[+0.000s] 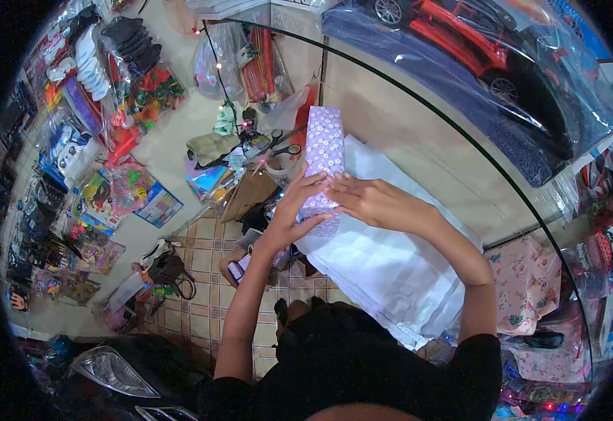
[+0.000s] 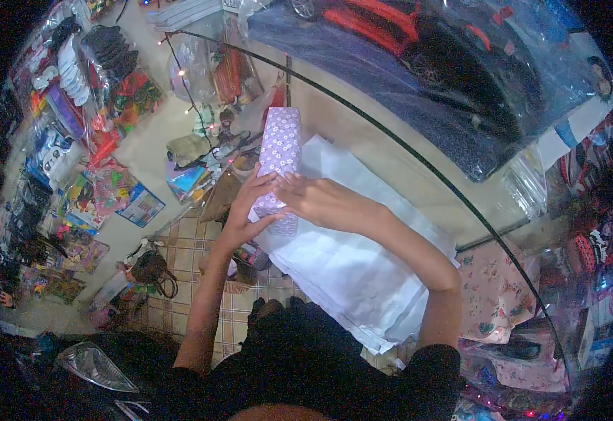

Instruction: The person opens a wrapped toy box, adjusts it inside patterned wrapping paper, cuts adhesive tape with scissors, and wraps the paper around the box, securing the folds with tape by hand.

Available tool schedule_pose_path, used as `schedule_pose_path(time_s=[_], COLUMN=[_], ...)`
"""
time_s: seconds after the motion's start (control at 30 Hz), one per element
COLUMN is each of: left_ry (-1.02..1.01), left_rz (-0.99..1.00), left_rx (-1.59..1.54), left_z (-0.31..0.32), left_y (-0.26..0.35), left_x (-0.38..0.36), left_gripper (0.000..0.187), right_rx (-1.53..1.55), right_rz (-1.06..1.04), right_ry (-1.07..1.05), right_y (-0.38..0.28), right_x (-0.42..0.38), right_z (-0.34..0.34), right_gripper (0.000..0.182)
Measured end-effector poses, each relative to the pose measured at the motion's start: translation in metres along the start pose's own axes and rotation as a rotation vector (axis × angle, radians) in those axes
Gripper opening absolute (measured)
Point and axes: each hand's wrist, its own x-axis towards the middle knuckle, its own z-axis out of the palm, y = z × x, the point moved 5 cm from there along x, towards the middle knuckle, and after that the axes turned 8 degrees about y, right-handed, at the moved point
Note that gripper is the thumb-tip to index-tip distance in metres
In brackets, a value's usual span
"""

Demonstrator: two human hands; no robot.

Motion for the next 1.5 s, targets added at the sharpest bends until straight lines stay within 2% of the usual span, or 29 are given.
schedule_pose_path(time_s=[0.2,0.3,0.37,0.47,0.6,0.8,0.9,0.97,1.0,1.07,1.1,1.17,1.27,1.37,1.47,1.5], left_ry=[-0.049,-0.094,-0.19,-0.212,-0.188,-0.128,-0.138,-0.131,-0.127,-0.125,-0.015,0.212,0.252,0.203,0.305,0.318], left_rz=[-0.06,-0.162,-0.218,-0.252,-0.155,-0.132,-0.152,-0.149,-0.171,-0.211,-0.304,-0.486,-0.695,-0.69,-0.664,-0.609], left_rx=[-0.022,-0.035,-0.043,-0.036,-0.008,-0.025,-0.047,-0.053,-0.063,-0.082,-0.224,-0.507,-0.551,-0.728,-0.684,-0.749], left_z=[-0.008,-0.02,-0.031,-0.039,-0.038,-0.034,-0.035,-0.035,-0.038,-0.044,-0.045,-0.044,-0.041,-0.021,-0.015,-0.016], left_y=[0.006,0.01,0.008,0.014,0.015,0.01,0.007,0.008,0.006,-0.004,-0.009,-0.021,-0.035,-0.037,-0.017,-0.01], left_x=[0.005,0.003,0.001,0.006,0.005,-0.001,0.0,0.001,-0.001,-0.007,-0.013,-0.031,-0.041,-0.047,-0.035,-0.032], left_gripper=[0.059,0.052,0.045,0.037,0.037,0.034,0.032,0.029,0.03,0.033,0.037,0.045,0.058,0.064,0.07,0.085], right_rx=[0.127,0.142,0.138,0.083,-0.113,0.003,0.012,0.016,0.017,0.24,0.352,0.343,0.368,0.437,0.468,0.472], right_rz=[0.058,0.053,0.11,0.237,0.268,0.316,0.318,0.305,0.299,0.289,0.283,0.348,0.403,0.37,0.32,0.303], right_ry=[0.029,0.172,0.265,0.43,0.623,0.674,0.619,0.563,0.536,0.479,0.45,0.553,0.606,0.516,0.452,0.442], right_y=[-0.005,-0.008,-0.008,-0.02,-0.028,-0.023,-0.024,-0.022,-0.021,-0.015,-0.015,-0.011,-0.005,-0.005,-0.008,-0.011], right_x=[-0.001,-0.008,-0.009,-0.008,-0.007,-0.01,-0.01,-0.009,-0.01,-0.012,-0.012,-0.014,-0.014,-0.007,0.007,0.012], right_z=[-0.01,-0.007,-0.001,0.009,0.021,0.03,0.026,0.027,0.026,0.025,0.026,0.035,0.052,0.058,0.049,0.043], right_gripper=[0.044,0.048,0.053,0.055,0.048,0.039,0.036,0.04,0.042,0.056,0.063,0.077,0.09,0.092,0.091,0.09])
